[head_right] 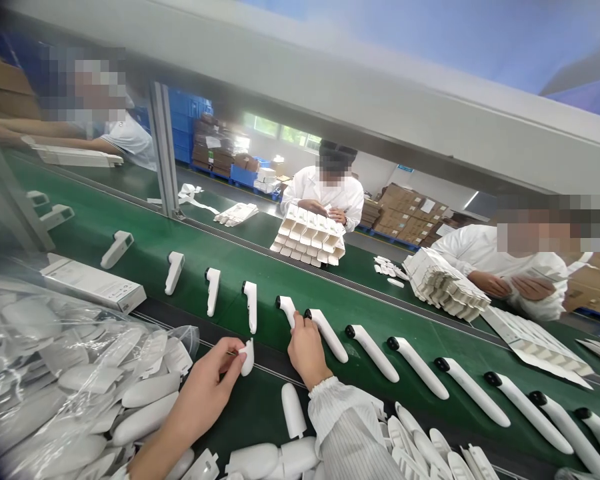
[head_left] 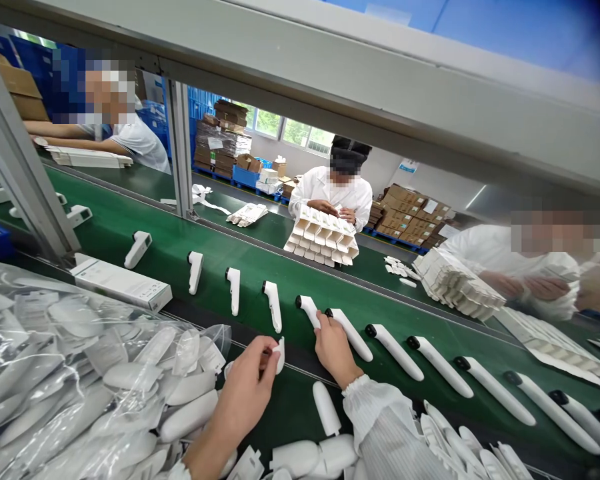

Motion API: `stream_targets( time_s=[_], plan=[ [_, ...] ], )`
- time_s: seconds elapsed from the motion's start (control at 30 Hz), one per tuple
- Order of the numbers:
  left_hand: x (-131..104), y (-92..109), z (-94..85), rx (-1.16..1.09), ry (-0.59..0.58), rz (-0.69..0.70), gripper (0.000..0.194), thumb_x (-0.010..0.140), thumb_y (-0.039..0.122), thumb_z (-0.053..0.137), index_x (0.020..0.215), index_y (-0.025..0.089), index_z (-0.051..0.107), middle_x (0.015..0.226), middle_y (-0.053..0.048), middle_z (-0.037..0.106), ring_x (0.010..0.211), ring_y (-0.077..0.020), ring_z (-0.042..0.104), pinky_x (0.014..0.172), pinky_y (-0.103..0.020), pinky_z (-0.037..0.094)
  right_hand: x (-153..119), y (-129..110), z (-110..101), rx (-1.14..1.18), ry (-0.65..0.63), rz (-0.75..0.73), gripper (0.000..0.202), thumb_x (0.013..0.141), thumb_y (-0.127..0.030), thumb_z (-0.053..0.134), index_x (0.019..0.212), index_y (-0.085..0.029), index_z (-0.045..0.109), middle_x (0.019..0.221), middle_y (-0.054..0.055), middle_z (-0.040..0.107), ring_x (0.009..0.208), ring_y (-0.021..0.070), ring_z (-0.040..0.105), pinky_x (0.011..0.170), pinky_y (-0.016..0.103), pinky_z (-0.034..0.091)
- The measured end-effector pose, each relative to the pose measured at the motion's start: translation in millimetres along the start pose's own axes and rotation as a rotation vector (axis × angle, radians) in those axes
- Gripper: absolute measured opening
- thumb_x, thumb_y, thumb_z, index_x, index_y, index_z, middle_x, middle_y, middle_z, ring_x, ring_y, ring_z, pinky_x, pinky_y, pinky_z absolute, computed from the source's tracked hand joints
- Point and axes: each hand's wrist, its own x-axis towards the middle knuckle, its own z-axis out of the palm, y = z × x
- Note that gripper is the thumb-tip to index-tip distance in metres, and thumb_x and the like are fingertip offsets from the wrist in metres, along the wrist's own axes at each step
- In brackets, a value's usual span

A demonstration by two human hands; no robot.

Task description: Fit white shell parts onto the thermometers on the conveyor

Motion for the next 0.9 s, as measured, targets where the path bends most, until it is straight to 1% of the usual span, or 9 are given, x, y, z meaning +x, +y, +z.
stream_targets(
  time_s=[0.13, 0.23, 0.33, 0.43, 0.5, 0.63, 0.7, 0.77, 0.9],
  plan=[
    [6, -5, 0.1, -0.395, 0.032, -0.088, 0.024, 0.089, 0.047, 0.053, 0.096, 0.023, 0.052, 0.093, -0.001, 0.063, 0.083, -0.0174, 0.064, 0.077, -0.03, 0.05, -2, -9, -17, 0.072, 0.113, -0.045, 0.045, 0.095, -0.031, 0.053, 0.136, -0.012, 0.054, 0.123, 0.021, 0.059, 0.118, 0.0356, 0.051, 0.1, 0.049, 0.041],
    [9, -6, -0.8, -0.475, 0.05, -0.1, 0.027, 0.084, 0.047, 0.06, 0.092, 0.022, 0.055, 0.089, -0.002, 0.064, 0.089, -0.0195, 0.064, 0.083, -0.031, 0.05, -10, -28, -30, 0.412, 0.068, -0.259, 0.047, 0.094, -0.043, 0.056, 0.134, -0.019, 0.055, 0.132, 0.015, 0.056, 0.122, 0.03, 0.05, 0.104, 0.045, 0.04],
    [8, -3, -3.4, -0.45, 0.052, -0.079, 0.025, 0.086, 0.047, 0.057, 0.091, 0.022, 0.055, 0.09, -0.003, 0.065, 0.09, -0.0205, 0.064, 0.086, -0.034, 0.051, -16, -48, -31, 0.781, -0.163, -0.349, 0.033, 0.092, -0.042, 0.06, 0.119, -0.023, 0.065, 0.107, 0.006, 0.067, 0.094, 0.0198, 0.061, 0.087, 0.033, 0.049],
    [2, 1, -10.9, -0.147, 0.088, -0.035, 0.024, 0.089, 0.042, 0.05, 0.102, 0.023, 0.057, 0.107, -0.007, 0.065, 0.105, -0.0249, 0.061, 0.095, -0.042, 0.048, -15, -56, -20, 0.92, -0.215, -0.217, 0.022, 0.09, -0.039, 0.062, 0.103, -0.022, 0.069, 0.086, 0.001, 0.067, 0.077, 0.0165, 0.06, 0.073, 0.028, 0.049],
    [-4, 3, -18.4, 0.184, 0.058, 0.007, 0.032, 0.085, 0.035, 0.052, 0.115, 0.025, 0.059, 0.123, -0.01, 0.061, 0.119, -0.0304, 0.054, 0.099, -0.049, 0.045, -10, -52, -11, 0.884, -0.125, -0.124, 0.021, 0.089, -0.037, 0.062, 0.101, -0.021, 0.07, 0.088, 0.002, 0.067, 0.076, 0.0167, 0.06, 0.07, 0.028, 0.048],
    [-18, 3, -28.8, 0.607, -0.187, -0.024, 0.058, 0.071, 0.02, 0.06, 0.128, 0.031, 0.06, 0.14, -0.01, 0.052, 0.131, -0.0386, 0.042, 0.1, -0.058, 0.042, -1, -36, 4, 0.626, 0.039, -0.068, 0.027, 0.088, -0.03, 0.06, 0.113, -0.022, 0.069, 0.113, 0.008, 0.064, 0.093, 0.0222, 0.062, 0.084, 0.034, 0.05],
    [-20, 2, -28.6, 0.676, -0.266, -0.044, 0.062, 0.07, 0.011, 0.056, 0.129, 0.029, 0.06, 0.14, -0.01, 0.052, 0.13, -0.0378, 0.044, 0.099, -0.056, 0.043, 0, -31, 10, 0.496, 0.047, -0.087, 0.038, 0.09, -0.025, 0.056, 0.127, -0.023, 0.063, 0.121, 0.01, 0.063, 0.106, 0.0265, 0.06, 0.093, 0.038, 0.048],
    [-18, 3, -25.9, 0.682, -0.268, -0.031, 0.063, 0.071, 0.005, 0.048, 0.129, 0.026, 0.06, 0.138, -0.012, 0.054, 0.125, -0.0356, 0.049, 0.094, -0.05, 0.047, 1, -30, 13, 0.349, 0.055, -0.075, 0.046, 0.092, -0.023, 0.051, 0.138, -0.021, 0.054, 0.119, 0.013, 0.064, 0.11, 0.0301, 0.059, 0.093, 0.041, 0.048],
    [-13, 9, -20.0, 0.585, -0.223, -0.017, 0.047, 0.083, 0.006, 0.034, 0.115, 0.025, 0.062, 0.12, -0.011, 0.061, 0.105, -0.0278, 0.061, 0.078, -0.037, 0.049, 8, -28, 11, 0.081, 0.045, -0.062, 0.039, 0.094, -0.021, 0.047, 0.13, -0.014, 0.06, 0.107, 0.017, 0.068, 0.102, 0.0329, 0.061, 0.088, 0.042, 0.047]
  ],
)
